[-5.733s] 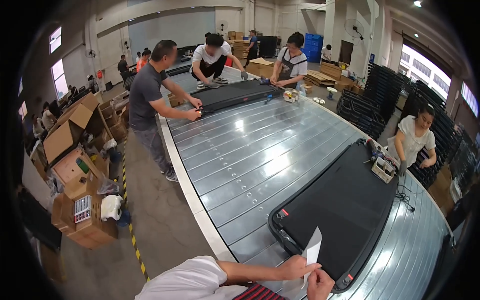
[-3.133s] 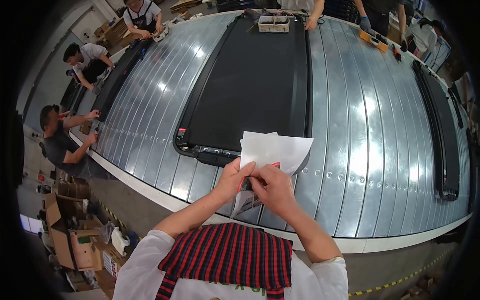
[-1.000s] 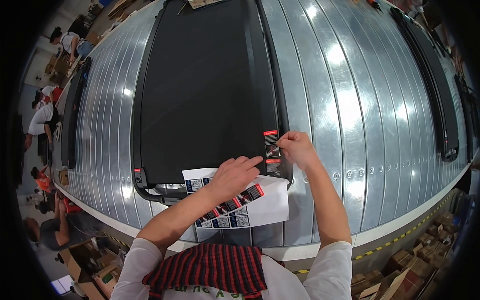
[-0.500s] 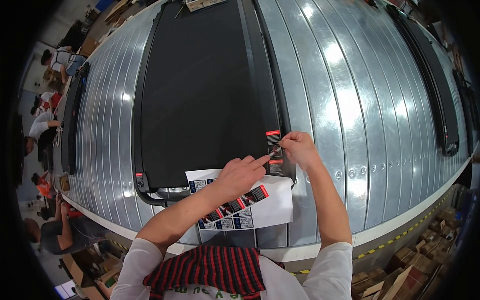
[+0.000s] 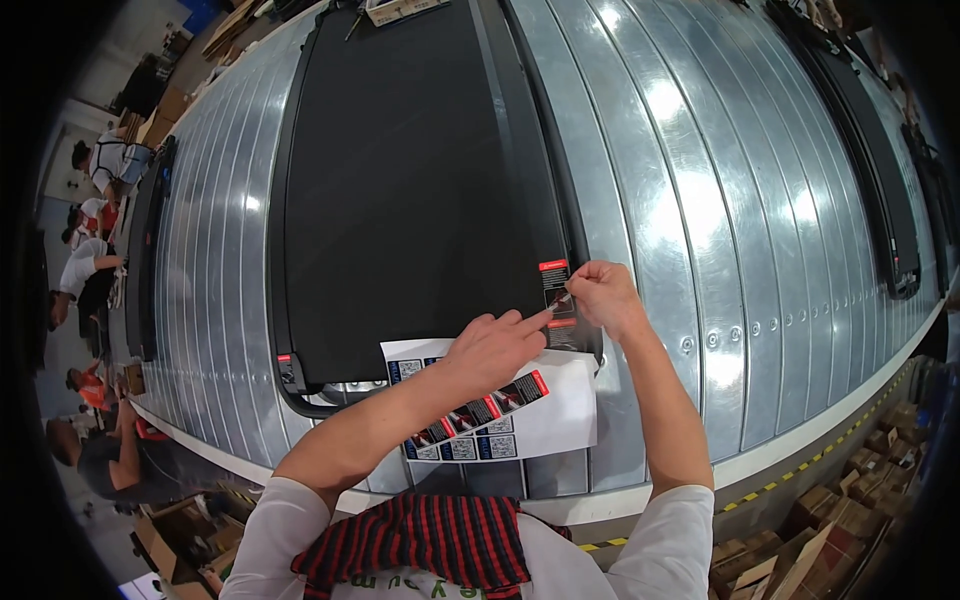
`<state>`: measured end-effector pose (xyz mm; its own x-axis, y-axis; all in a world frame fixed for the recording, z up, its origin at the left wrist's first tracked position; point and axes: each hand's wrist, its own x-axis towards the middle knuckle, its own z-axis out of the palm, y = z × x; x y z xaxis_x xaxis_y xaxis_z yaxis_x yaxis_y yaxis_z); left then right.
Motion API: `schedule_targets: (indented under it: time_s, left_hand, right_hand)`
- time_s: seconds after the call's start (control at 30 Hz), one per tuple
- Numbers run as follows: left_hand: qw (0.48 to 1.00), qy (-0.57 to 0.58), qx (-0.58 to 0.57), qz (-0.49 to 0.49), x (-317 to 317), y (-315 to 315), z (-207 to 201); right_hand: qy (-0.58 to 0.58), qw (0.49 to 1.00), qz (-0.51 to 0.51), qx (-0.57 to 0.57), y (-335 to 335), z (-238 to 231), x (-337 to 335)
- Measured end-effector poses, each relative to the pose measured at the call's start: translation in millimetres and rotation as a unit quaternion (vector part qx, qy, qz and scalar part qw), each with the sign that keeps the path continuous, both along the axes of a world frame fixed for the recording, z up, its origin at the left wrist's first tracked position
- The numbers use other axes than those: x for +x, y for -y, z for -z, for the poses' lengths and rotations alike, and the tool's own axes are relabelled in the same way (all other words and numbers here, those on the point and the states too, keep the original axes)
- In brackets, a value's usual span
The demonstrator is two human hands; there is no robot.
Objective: Applying product warning labels and QR code stickers to treadmill frames on a factory assembly line.
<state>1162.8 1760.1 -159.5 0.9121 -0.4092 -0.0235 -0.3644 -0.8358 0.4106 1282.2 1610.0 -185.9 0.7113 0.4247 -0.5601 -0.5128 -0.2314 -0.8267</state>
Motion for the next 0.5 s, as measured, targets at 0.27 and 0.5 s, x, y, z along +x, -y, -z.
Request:
schedule_targets:
  time_s: [0.27, 0.5]
  left_hand:
    - [1.000, -0.018, 0.005, 0.007, 0, 1, 4]
    - [0.999, -0.039, 0.025, 0.008, 3, -3, 2]
  right_hand:
    - [0.130, 0.989, 0.012, -0.070, 0, 10, -13]
    - [0.427, 0.781, -0.150, -0.431, -10, -25, -5]
